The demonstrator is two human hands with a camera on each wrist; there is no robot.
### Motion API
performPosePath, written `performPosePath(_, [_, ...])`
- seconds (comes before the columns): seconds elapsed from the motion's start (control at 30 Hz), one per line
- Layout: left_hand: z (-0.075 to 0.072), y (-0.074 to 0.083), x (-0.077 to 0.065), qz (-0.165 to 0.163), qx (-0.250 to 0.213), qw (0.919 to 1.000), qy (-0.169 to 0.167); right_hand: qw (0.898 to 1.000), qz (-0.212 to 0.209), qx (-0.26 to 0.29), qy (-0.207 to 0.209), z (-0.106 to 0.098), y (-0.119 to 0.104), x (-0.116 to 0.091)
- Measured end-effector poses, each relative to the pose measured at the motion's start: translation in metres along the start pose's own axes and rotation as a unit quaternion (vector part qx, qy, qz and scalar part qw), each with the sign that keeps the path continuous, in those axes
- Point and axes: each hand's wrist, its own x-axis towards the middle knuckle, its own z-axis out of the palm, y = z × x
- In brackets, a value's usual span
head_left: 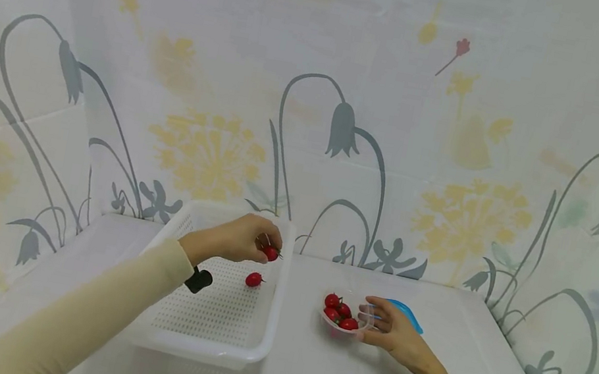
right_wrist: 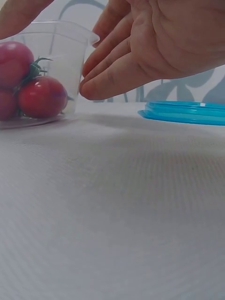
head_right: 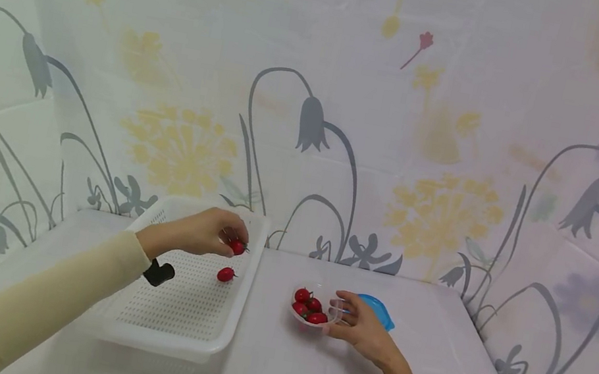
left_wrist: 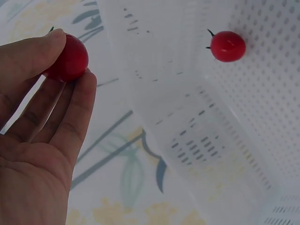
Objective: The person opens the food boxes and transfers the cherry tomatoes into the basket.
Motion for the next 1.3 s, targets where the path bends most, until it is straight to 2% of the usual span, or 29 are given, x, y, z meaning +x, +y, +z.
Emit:
performPosePath(0.2, [0.001, -0.016, -0.008, -0.023, -0.012, 0.9997, -0.005, 1.000, -0.001, -0.001, 0.004, 0.000, 0.000, -0.001])
performPosePath(0.5, [0.013, -0.044, -0.011, -0.056, 0.024, 0.9979, -0.023, 1.000, -0.001, 0.003, 0.004, 0.000, 0.002, 0.000])
performPosePath(0.7, [0.016, -0.061, -0.011, -0.097, 0.041, 0.9940, -0.031, 1.000, 0.004, -0.002, 0.007, 0.001, 0.000, -0.001])
performPosePath(0.9, [0.021, -0.074, -0.014, -0.147, 0.032, 0.9879, -0.036, 1.000, 0.005, -0.004, 0.006, 0.001, -0.002, -0.001])
performPosePath(1.1, [0.024, -0.079, -0.013, -0.149, 0.024, 0.9880, -0.036, 1.000, 0.007, -0.002, 0.006, 0.001, -0.001, -0.001])
performPosePath(1.3, [0.027, -0.083, -0.012, -0.147, 0.042, 0.9871, -0.048, 1.000, 0.002, -0.002, 0.005, 0.001, 0.000, -0.002])
